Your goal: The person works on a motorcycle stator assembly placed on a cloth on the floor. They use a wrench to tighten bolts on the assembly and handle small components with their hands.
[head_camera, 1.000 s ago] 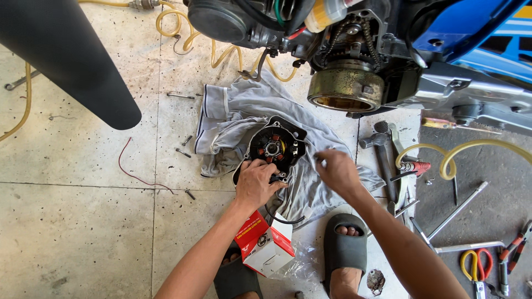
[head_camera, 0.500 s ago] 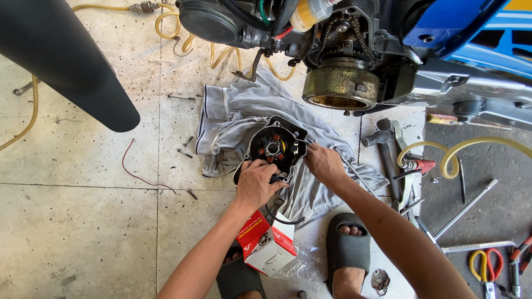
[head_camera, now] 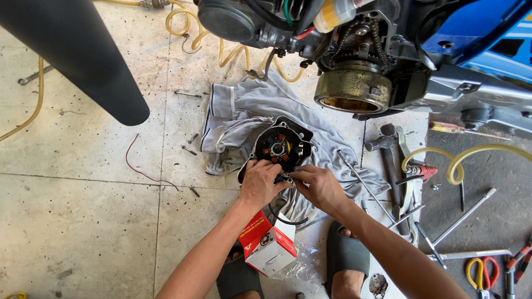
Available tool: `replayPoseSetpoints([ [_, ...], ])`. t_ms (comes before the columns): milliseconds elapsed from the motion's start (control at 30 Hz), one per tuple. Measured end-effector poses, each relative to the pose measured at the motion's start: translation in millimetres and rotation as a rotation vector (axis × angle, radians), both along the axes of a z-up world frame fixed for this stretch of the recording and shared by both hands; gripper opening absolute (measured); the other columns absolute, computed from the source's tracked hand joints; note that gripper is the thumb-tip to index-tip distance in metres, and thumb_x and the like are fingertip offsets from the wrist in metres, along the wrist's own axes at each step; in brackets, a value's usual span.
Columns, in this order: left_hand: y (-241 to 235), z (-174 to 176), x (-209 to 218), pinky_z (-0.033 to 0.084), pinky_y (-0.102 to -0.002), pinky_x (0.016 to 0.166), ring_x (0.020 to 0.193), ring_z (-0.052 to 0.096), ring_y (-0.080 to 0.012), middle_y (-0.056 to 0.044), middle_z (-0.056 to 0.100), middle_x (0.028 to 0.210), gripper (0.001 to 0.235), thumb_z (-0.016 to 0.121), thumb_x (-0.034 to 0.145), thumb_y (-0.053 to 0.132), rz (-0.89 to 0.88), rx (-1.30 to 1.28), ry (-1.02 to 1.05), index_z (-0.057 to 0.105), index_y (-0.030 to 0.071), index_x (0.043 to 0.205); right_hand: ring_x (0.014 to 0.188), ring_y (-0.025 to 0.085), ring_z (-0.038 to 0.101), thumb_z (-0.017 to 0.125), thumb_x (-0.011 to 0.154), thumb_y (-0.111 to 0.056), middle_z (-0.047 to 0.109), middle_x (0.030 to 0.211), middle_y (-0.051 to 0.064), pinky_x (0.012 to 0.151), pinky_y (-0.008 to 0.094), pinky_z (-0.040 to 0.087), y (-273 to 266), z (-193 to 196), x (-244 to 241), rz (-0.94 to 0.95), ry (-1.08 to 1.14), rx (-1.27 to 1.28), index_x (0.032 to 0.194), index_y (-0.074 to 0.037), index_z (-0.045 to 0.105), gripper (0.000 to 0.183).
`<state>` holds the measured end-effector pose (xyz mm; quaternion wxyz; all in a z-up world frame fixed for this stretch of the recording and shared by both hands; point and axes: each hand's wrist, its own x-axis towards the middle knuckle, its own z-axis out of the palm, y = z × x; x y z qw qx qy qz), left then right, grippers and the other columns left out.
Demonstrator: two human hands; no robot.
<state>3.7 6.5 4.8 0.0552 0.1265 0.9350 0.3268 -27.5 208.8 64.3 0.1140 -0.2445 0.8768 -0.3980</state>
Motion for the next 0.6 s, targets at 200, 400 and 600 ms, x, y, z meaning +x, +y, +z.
replayPoseSetpoints([
  [200,0.7,-22.2,4.5,0.048,-0.044,0.090,0.104,0.071,-0.0205,0.001,0.075,0.087,0.038,0.089,0.075,0.045,-0.009,-0.026,0.026,0.069,0.021,0.097,0.088,0.033,0.074,0.074,0.084,-0.019,0.071,0.100,0.008,0.070,0.044,0.061,-2.1,-18.8,1.1,0.136,0.084,0.237,0.099,-0.011,0.071,0.017],
  [400,-1.2,-30.7,5.6,0.048,-0.048,0.094,0.107,0.072,-0.0227,-0.002,0.076,0.092,0.041,0.089,0.076,0.047,-0.018,-0.011,0.004,0.071,0.019,0.099,0.085,0.027,0.074,0.069,0.090,-0.023,0.070,0.098,0.004,0.068,0.036,0.060,-5.3,-24.3,0.2,0.177,0.159,0.257,0.095,-0.014,0.070,0.010],
  [600,-1.3,-20.4,5.7,0.048,-0.051,0.097,0.110,0.071,-0.0267,-0.007,0.077,0.099,0.039,0.086,0.084,0.042,-0.043,0.002,-0.020,0.074,0.014,0.109,0.077,0.024,0.070,0.063,0.095,-0.023,0.066,0.091,0.001,0.066,0.031,0.057,-2.7,-52.5,11.7,0.261,0.311,0.448,0.088,-0.017,0.064,0.009],
])
